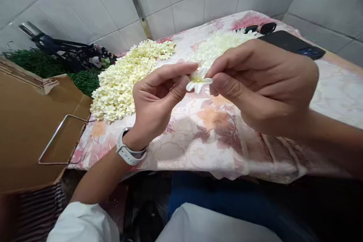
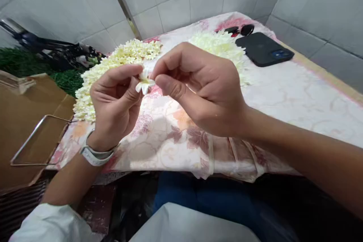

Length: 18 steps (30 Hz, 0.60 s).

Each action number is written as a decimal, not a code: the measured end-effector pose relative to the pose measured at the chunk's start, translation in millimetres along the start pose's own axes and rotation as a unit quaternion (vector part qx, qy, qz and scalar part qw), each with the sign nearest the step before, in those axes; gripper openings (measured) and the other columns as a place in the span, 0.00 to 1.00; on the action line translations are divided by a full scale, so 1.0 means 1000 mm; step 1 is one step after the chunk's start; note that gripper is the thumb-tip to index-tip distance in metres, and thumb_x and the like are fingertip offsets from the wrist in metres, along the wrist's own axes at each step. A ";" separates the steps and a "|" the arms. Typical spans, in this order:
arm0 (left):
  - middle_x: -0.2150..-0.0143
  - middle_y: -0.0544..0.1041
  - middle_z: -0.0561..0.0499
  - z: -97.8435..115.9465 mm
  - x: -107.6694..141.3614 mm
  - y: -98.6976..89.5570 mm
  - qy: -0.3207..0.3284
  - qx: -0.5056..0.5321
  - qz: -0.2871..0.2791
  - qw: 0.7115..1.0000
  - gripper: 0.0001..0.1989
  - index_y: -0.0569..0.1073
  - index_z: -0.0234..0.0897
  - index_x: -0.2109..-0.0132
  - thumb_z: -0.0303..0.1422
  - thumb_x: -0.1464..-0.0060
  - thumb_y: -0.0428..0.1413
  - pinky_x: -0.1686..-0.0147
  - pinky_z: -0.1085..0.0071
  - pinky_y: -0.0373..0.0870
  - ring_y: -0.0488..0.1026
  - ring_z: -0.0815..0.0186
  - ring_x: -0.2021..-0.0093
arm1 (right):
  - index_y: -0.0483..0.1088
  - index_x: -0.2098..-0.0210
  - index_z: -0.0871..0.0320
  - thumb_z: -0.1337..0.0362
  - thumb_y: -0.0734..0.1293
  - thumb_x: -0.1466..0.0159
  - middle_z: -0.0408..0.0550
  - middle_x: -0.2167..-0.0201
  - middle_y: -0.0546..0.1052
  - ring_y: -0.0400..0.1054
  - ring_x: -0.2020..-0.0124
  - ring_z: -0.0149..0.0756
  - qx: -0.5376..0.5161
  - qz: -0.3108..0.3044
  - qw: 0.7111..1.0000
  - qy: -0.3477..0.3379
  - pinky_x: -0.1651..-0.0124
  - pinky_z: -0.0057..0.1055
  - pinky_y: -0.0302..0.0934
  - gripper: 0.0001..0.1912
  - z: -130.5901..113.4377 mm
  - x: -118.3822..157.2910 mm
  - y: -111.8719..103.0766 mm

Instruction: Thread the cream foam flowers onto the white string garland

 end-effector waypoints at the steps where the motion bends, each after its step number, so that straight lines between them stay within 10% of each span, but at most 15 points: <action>1: 0.50 0.89 0.58 0.000 -0.001 -0.001 0.000 -0.015 0.002 1.000 0.12 0.87 0.53 0.47 0.37 0.36 0.71 0.57 0.79 0.86 0.88 0.67 0.51 | 0.81 0.63 0.54 0.67 0.74 0.29 0.44 0.67 0.79 0.71 0.69 0.31 0.003 0.006 1.000 0.003 0.65 0.32 0.69 0.05 -0.001 -0.001 -0.002; 18: 0.54 0.88 0.56 0.005 -0.003 -0.002 -0.040 -0.098 0.022 0.994 0.12 0.85 0.50 0.52 0.45 0.39 0.72 0.58 0.73 0.85 0.86 0.65 0.55 | 0.80 0.67 0.55 0.53 0.82 0.34 0.43 0.72 0.77 0.70 0.71 0.31 -0.097 -0.062 0.983 0.142 0.70 0.32 0.65 0.14 0.016 -0.001 0.004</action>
Point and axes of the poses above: each hand's wrist, its own x-axis away from the middle knuckle, its own y-axis out of the palm, z = x × y, the point moved 8 cm from there along -x, towards the middle knuckle
